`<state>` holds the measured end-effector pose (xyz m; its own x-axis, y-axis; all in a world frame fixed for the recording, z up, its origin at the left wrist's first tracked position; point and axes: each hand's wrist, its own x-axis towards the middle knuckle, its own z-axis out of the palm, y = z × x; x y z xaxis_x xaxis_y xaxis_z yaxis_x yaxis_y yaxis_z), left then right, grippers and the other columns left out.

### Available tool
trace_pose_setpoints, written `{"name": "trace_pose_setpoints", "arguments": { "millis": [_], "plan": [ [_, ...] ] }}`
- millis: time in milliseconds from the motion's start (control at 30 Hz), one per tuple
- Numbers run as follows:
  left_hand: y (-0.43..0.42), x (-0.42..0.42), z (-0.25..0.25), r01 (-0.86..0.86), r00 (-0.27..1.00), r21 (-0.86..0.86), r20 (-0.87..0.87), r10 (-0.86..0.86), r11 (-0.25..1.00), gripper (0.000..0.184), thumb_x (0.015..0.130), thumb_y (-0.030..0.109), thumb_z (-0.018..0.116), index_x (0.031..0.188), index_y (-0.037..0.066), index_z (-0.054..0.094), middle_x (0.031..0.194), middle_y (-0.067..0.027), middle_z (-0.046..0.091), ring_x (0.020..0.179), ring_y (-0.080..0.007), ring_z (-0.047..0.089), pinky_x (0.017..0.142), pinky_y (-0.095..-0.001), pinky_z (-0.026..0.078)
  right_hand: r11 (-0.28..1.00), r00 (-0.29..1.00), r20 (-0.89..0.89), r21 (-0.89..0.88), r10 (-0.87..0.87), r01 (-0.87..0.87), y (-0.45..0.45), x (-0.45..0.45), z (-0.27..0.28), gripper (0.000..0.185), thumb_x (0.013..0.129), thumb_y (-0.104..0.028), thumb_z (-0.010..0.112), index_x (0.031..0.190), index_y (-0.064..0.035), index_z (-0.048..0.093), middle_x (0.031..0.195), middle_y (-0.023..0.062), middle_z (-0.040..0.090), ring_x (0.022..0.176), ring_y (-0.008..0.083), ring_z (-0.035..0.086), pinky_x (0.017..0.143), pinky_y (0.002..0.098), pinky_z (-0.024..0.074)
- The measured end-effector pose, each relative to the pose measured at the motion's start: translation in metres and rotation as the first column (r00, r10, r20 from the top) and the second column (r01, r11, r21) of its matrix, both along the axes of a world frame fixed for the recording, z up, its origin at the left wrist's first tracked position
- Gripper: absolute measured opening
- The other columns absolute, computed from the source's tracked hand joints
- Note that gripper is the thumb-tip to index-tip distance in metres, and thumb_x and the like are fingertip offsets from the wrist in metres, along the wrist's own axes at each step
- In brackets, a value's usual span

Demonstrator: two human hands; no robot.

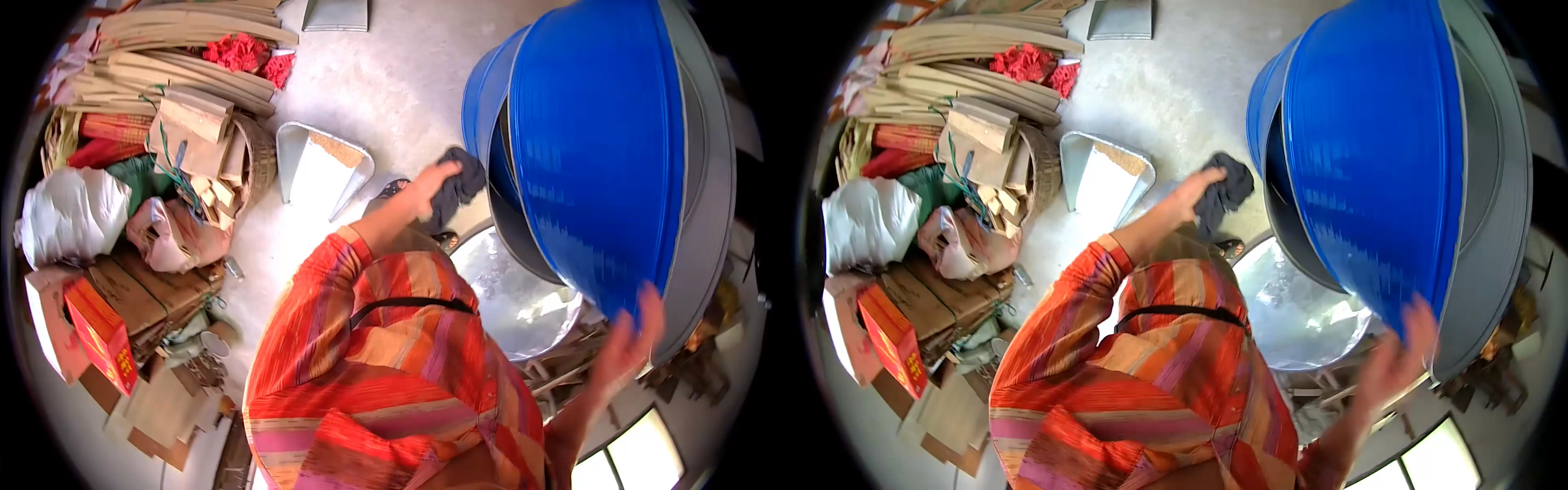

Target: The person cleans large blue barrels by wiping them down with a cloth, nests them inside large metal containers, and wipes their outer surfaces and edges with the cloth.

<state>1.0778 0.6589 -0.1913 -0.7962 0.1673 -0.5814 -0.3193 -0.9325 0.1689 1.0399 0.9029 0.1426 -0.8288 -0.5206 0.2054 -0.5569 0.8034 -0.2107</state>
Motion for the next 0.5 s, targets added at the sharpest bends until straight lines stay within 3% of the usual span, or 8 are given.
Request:
{"name": "trace_pose_setpoints", "arguments": {
  "millis": [33, 133, 200, 233, 300, 367, 433, 500],
  "plan": [
    [-0.017, -0.016, -0.008, -0.031, 0.998, 0.052, 0.048, 0.028, 0.998, 0.028, 0.088, 0.021, 0.052, 0.108, 0.002, 0.054, 0.089, -0.0152, 0.065, 0.075, -0.0270, 0.065, 0.066, -0.0402, 0.056, 0.994, 0.975, -0.189, -0.034, -0.112, 0.108, 0.029, -0.009, 0.014, 0.046, 0.080, 0.002, 0.054, 0.126, -0.0002, 0.048, 0.129, 0.0164, 0.050, 0.118, 0.0285, 0.048, 0.103, 0.0404, 0.0329],
    [-0.060, -0.083, -0.015, -0.118, 0.993, -0.047, -0.036, 0.117, 0.992, 0.031, 0.089, 0.025, 0.053, 0.110, 0.002, 0.058, 0.095, -0.0142, 0.067, 0.076, -0.0240, 0.066, 0.066, -0.0370, 0.056, 0.982, 0.976, -0.115, 0.009, -0.184, 0.187, 0.061, -0.026, 0.041, 0.057, 0.079, 0.002, 0.057, 0.134, 0.0006, 0.040, 0.134, 0.0171, 0.045, 0.122, 0.0280, 0.044, 0.105, 0.0389, 0.0302],
    [-0.078, -0.135, -0.018, -0.194, 0.969, -0.228, -0.196, 0.150, 0.954, 0.027, 0.088, 0.017, 0.053, 0.109, 0.000, 0.054, 0.094, -0.0171, 0.064, 0.074, -0.0262, 0.065, 0.065, -0.0362, 0.055, 0.907, 0.837, 0.359, 0.253, -0.412, 0.337, 0.102, -0.026, 0.041, 0.064, 0.079, 0.001, 0.060, 0.137, 0.0012, 0.034, 0.134, 0.0176, 0.045, 0.125, 0.0274, 0.042, 0.105, 0.0364, 0.0283],
    [-0.083, -0.160, -0.021, -0.205, 0.964, -0.258, -0.217, 0.150, 0.944, 0.029, 0.087, 0.016, 0.055, 0.112, 0.000, 0.051, 0.094, -0.0171, 0.062, 0.075, -0.0258, 0.064, 0.065, -0.0351, 0.054, 0.847, 0.789, 0.347, 0.368, -0.508, 0.383, 0.150, -0.029, 0.031, 0.056, 0.080, -0.002, 0.062, 0.131, 0.0018, 0.040, 0.124, 0.0153, 0.054, 0.114, 0.0250, 0.050, 0.101, 0.0335, 0.0333],
    [-0.081, -0.201, -0.019, -0.183, 0.972, -0.383, -0.209, 0.108, 0.905, 0.035, 0.087, 0.018, 0.057, 0.117, 0.002, 0.049, 0.097, -0.0154, 0.062, 0.078, -0.0239, 0.063, 0.066, -0.0348, 0.054, 0.879, 0.717, 0.518, 0.184, -0.468, 0.441, 0.139, -0.035, 0.027, 0.038, 0.083, -0.007, 0.063, 0.118, 0.0024, 0.051, 0.107, 0.0137, 0.061, 0.094, 0.0218, 0.057, 0.088, 0.0341, 0.0410],
    [-0.053, -0.241, -0.045, -0.201, 0.977, -0.452, -0.154, 0.146, 0.869, 0.034, 0.086, 0.021, 0.058, 0.115, 0.003, 0.053, 0.096, -0.0135, 0.062, 0.076, -0.0245, 0.062, 0.066, -0.0363, 0.053, 0.862, 0.727, 0.463, 0.263, -0.507, 0.434, 0.153, -0.045, 0.027, 0.030, 0.084, -0.010, 0.062, 0.110, 0.0037, 0.054, 0.099, 0.0135, 0.062, 0.084, 0.0219, 0.055, 0.080, 0.0350, 0.0415],
    [-0.011, -0.281, -0.103, -0.165, 0.985, -0.643, -0.072, 0.155, 0.748, 0.035, 0.083, 0.027, 0.061, 0.108, 0.003, 0.061, 0.093, -0.0132, 0.065, 0.078, -0.0290, 0.062, 0.074, -0.0373, 0.050, 0.843, 0.746, 0.402, 0.336, -0.531, 0.419, 0.169, -0.051, 0.026, 0.024, 0.086, -0.013, 0.062, 0.101, 0.0050, 0.057, 0.090, 0.0132, 0.062, 0.073, 0.0220, 0.054, 0.072, 0.0359, 0.0420],
    [0.015, -0.262, -0.077, -0.287, 0.951, -0.879, -0.215, 0.220, 0.380, 0.030, 0.081, 0.027, 0.060, 0.098, 0.001, 0.063, 0.088, -0.0169, 0.065, 0.080, -0.0340, 0.062, 0.075, -0.0386, 0.048, 0.844, 0.875, 0.289, 0.493, -0.388, 0.211, 0.180, -0.051, 0.029, 0.024, 0.089, -0.018, 0.059, 0.093, 0.0054, 0.058, 0.076, 0.0164, 0.058, 0.065, 0.0271, 0.050, 0.062, 0.0379, 0.0378]
  ]
}}
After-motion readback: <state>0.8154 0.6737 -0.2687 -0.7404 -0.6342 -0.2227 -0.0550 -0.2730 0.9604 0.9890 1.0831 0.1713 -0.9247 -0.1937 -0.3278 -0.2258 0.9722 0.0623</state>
